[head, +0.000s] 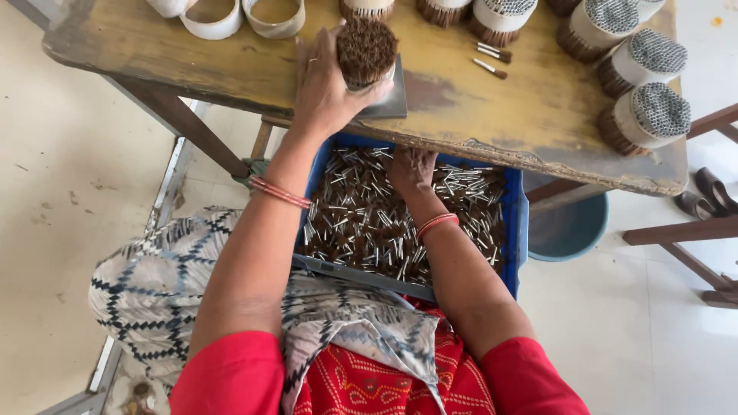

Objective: The person stuffs tufts of brown bristles into round brush bases, pressing and spreading them to fill the base. They pull bristle tufts one at a time from a blue bin, work them into the base by hand, and set finished brushes on the table with completed ones.

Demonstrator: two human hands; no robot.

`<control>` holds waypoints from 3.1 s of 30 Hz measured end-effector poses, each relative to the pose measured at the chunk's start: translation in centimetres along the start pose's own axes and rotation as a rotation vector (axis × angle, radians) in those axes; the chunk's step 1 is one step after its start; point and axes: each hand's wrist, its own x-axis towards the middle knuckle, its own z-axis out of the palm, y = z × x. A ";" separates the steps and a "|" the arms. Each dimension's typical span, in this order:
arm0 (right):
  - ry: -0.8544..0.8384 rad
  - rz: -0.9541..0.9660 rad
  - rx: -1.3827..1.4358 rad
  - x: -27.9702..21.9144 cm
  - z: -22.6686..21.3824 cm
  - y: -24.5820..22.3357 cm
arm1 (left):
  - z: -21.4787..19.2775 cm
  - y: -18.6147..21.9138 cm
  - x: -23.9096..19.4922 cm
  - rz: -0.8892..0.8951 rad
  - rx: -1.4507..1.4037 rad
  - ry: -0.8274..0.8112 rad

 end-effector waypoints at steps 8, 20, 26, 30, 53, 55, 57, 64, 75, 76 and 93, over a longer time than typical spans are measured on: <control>-0.031 0.015 0.005 -0.9 -0.5 0.2 | -2.9 3.0 -0.2 0.130 -0.175 -0.040; -0.013 0.013 0.018 0.7 0.9 -0.2 | -1.1 0.2 0.6 -0.102 0.061 -0.053; -0.027 0.063 0.095 -0.8 -0.6 0.2 | -3.0 1.8 -0.7 0.055 -0.190 0.008; -0.017 0.024 -0.010 -0.6 0.0 0.3 | -3.8 3.5 0.2 -0.012 -0.244 -0.164; -0.055 0.035 -0.041 -0.5 0.2 0.1 | -4.1 4.4 1.0 -0.093 -0.137 -0.236; -0.088 0.049 -0.020 -0.4 0.6 0.1 | -3.8 4.1 1.5 0.109 -0.283 0.027; -0.112 0.066 -0.022 -0.8 0.8 0.2 | -2.7 3.9 1.2 0.084 -0.327 0.047; -0.046 -0.013 0.031 -1.7 -0.2 -0.3 | -3.3 5.2 -1.7 -0.010 -0.065 -0.015; -0.208 -0.397 0.474 -5.4 -12.0 -8.6 | -9.6 3.6 -8.0 -0.478 -1.954 -0.158; -0.228 -0.324 0.517 -5.8 -13.0 -9.0 | -9.7 3.4 -8.6 -0.486 -1.898 -0.162; 0.410 -0.503 0.560 -4.3 -17.3 -9.0 | -9.6 2.5 -13.1 -0.412 -1.478 -0.318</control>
